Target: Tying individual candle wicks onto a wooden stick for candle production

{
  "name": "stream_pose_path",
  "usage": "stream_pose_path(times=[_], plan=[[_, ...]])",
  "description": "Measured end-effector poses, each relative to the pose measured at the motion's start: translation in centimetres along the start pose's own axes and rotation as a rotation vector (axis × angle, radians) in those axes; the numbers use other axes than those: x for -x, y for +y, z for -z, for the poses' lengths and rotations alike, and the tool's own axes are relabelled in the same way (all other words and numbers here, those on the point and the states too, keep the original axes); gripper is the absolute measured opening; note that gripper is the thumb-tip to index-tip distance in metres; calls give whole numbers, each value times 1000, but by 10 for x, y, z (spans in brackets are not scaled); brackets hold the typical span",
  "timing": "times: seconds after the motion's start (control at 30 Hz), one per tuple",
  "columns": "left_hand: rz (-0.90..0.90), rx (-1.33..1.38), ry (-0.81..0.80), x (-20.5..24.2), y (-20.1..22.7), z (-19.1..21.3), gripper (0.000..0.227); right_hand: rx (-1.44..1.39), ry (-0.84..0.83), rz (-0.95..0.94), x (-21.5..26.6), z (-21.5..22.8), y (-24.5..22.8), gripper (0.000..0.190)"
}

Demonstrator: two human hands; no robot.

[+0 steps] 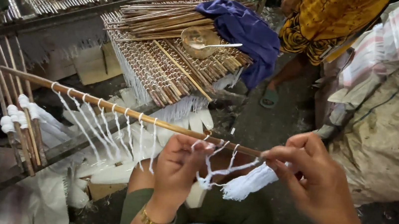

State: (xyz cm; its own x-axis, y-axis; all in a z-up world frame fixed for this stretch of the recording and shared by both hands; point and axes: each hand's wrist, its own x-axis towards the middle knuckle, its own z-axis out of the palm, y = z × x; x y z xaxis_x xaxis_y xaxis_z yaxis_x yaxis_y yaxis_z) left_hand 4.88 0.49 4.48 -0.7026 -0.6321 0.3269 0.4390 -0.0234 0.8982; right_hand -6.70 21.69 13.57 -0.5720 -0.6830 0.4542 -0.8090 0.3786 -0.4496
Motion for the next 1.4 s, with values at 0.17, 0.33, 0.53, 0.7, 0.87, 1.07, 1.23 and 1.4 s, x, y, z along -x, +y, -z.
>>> stream_pose_path(times=[0.17, 0.33, 0.53, 0.7, 0.87, 1.07, 1.23, 1.4], plan=[[219, 894, -185, 9, -27, -3, 16, 81, -70, 11, 0, -3, -6, 37], [269, 1035, -102, 7, -5, -35, 25, -38, -98, 81, -3, -11, -2, 40], [221, 954, 26, 0, -23, -42, 28, 4, -98, 69, -6, -20, 0, 44], [61, 788, 3, 1, -19, -23, 21, 96, -134, 59, -5, -20, 1, 48], [283, 206, 65, 5, -17, -3, 30, -60, -74, 37, 1, -40, 20, 39], [241, 1027, -40, 5, -35, -8, 40, -54, 18, 134, -7, -30, -10, 37], [524, 1153, 281, 8, -28, -23, 19, 90, 104, 112, -4, -42, -15, 37], [445, 1132, 377, -7, -9, -23, 27, 60, -18, -37, 4, -54, 19, 27]])
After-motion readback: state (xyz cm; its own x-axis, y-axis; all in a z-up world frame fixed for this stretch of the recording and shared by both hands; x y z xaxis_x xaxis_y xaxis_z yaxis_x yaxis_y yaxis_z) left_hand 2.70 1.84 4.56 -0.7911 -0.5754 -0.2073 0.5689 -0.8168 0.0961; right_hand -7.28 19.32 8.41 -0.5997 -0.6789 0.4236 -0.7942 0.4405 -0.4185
